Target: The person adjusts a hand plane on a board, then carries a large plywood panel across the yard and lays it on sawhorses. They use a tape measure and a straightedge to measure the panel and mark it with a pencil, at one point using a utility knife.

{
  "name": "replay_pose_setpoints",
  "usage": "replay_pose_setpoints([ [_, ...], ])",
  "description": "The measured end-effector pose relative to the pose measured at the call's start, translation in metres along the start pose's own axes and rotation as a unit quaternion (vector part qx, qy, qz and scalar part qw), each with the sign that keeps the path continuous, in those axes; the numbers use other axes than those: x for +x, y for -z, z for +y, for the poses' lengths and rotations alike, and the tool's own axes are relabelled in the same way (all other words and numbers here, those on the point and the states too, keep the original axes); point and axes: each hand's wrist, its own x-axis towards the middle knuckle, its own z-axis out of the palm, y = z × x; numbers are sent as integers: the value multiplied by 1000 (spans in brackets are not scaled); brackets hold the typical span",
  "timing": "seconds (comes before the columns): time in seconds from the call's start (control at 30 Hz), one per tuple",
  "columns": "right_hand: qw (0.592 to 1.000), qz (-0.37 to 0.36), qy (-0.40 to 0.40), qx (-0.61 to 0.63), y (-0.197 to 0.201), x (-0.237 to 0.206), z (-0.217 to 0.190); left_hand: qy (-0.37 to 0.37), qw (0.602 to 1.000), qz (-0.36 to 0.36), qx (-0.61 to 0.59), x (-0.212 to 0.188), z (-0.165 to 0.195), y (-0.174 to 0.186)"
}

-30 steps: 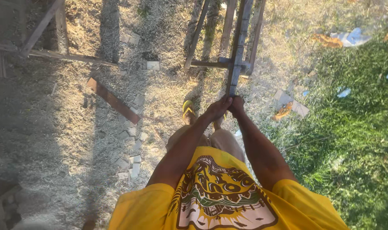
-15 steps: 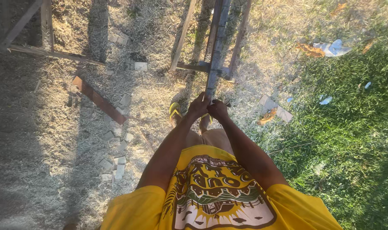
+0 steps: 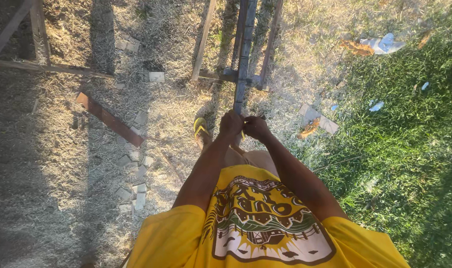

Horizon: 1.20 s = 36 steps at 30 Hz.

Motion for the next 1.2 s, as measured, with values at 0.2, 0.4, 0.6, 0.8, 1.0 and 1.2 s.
replay_pose_setpoints([
  [0.2, 996, 14, 22, -89, 3, 5, 0, -11, 1000, 14, -9, 0, -8, -1],
  [0.4, 998, 7, -14, -67, 1, 14, -3, -24, 1000, -12, 3, 5, -3, -2],
  [0.6, 988, 2, 17, -153, 29, 22, 6, -15, 999, -15, -25, -5, 15, -23],
  [0.8, 987, 2, 51, -154, 32, 23, 21, 24, 999, -7, -30, -22, 0, -27],
  [1.0, 990, -34, 7, -134, 20, 23, 4, 8, 1000, -4, 19, -17, -14, -22],
  [1.2, 990, -39, 52, -127, 27, 34, -6, -17, 999, -16, 32, -9, -5, -15],
])
